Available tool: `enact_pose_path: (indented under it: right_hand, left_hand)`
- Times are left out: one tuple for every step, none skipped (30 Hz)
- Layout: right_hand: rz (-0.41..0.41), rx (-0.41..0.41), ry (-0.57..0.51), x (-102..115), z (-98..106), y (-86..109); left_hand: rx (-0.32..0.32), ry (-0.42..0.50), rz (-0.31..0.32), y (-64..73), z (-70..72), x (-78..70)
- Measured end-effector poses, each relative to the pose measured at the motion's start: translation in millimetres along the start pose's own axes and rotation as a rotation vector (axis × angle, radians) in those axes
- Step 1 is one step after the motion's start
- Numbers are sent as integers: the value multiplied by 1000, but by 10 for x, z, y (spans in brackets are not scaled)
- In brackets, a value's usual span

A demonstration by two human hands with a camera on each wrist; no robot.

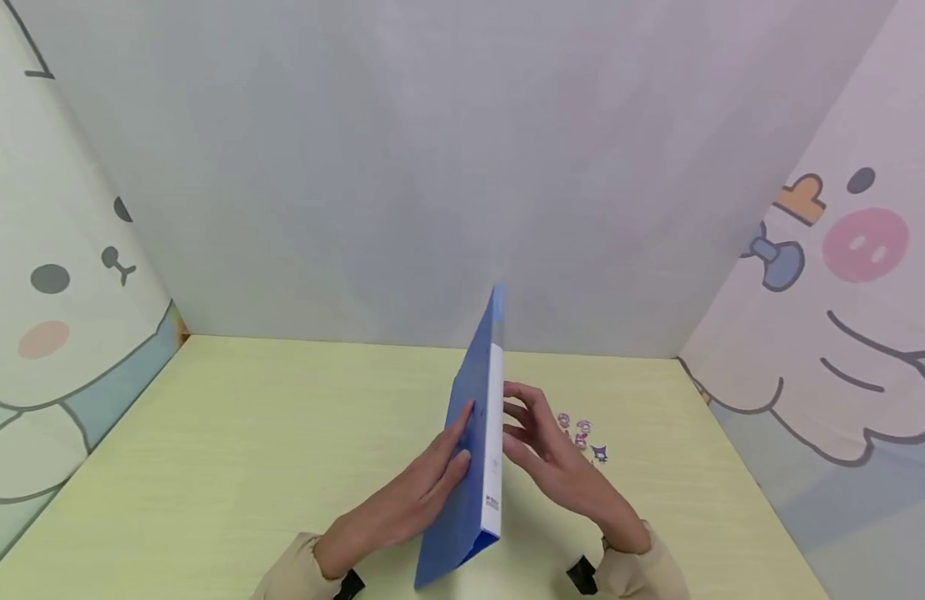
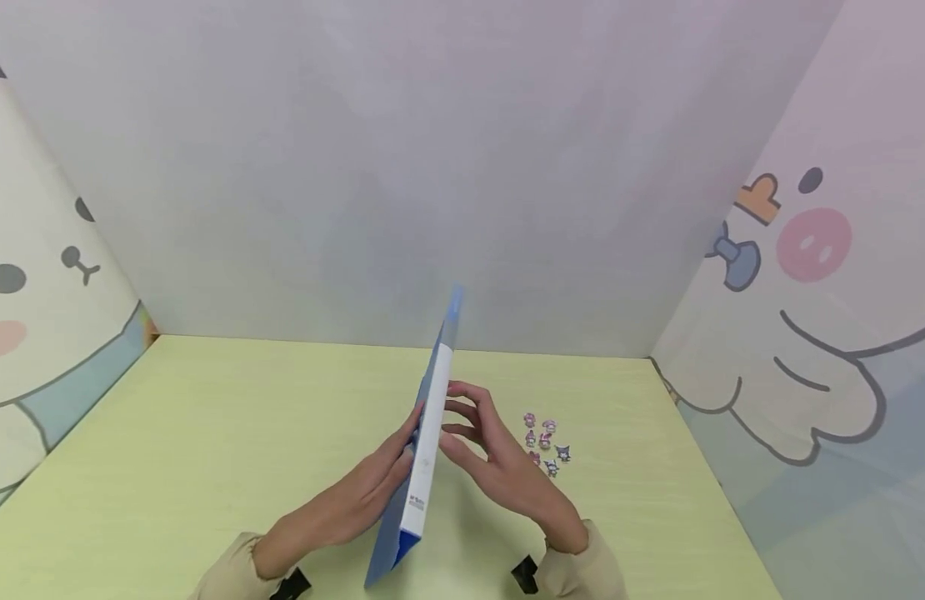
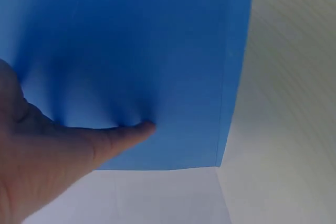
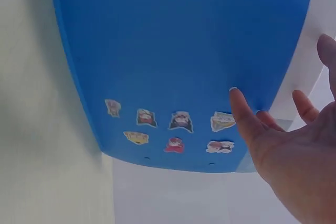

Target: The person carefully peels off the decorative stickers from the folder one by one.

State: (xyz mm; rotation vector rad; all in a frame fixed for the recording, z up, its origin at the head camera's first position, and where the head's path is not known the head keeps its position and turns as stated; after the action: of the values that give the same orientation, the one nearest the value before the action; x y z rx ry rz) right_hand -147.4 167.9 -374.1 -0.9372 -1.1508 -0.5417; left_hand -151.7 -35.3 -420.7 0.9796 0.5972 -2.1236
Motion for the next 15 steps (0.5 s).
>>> enact_pose_path:
  right_hand:
    - [1, 3, 10, -11, -19, -6]
    - [-4, 2, 23, -23, -39, -11]
    - [-11, 1, 32, -36, -57, -16]
    - [-17, 2, 39, -49, -76, -23]
    - [-26, 1, 48, -62, -95, -29]
    - [-34, 3, 55, -76, -115, -34]
    - [-39, 4, 62, -86, -135, -40]
    - [-44, 7, 67, -93, -153, -43]
    - [-45, 14, 73, -98, -172, -44]
    - [-43, 23, 80, -102, -189, -46]
    - [-45, 31, 86, -107, -205, -45]
    - [-39, 43, 95, -111, -221, -45]
    - [-33, 53, 104, -116, -237, -43]
    - [-27, 63, 115, -120, -254, -41]
    - [-12, 81, 126, -124, -273, -40]
  left_hand:
    - [3, 9, -8, -2, 7, -1]
    - [0, 14, -18, -3, 16, -5]
    - [-7, 17, -28, -2, 26, -7]
    - [-19, 20, -38, -1, 36, -10]
    - [-34, 23, -47, 2, 46, -15]
    - [-52, 25, -57, 6, 59, -23]
    - [-69, 31, -66, 11, 70, -32]
    - [-87, 40, -78, 17, 80, -39]
    - [-100, 51, -89, 22, 89, -45]
    - [-113, 61, -103, 25, 97, -49]
    - [-122, 71, -121, 26, 104, -51]
    - [-128, 80, -146, 29, 112, -58]
    - [-132, 88, -171, 33, 118, -58]
    - [-138, 88, -200, 38, 122, -52]
    - [-141, 84, -234, 48, 125, -42]
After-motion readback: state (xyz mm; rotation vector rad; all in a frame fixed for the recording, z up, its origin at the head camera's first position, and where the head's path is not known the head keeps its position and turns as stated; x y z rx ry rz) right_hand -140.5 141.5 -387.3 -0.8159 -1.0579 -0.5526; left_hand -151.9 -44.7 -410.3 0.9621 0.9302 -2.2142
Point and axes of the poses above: each hand's wrist, its own y-axis away from the middle knuckle, its own z-axis out of the back of the hand, x = y × z, the point moved 3 cm from there along -y, towards the middle knuckle, and after that the axes turned 11 degrees about -y, right-handed, at the moved point
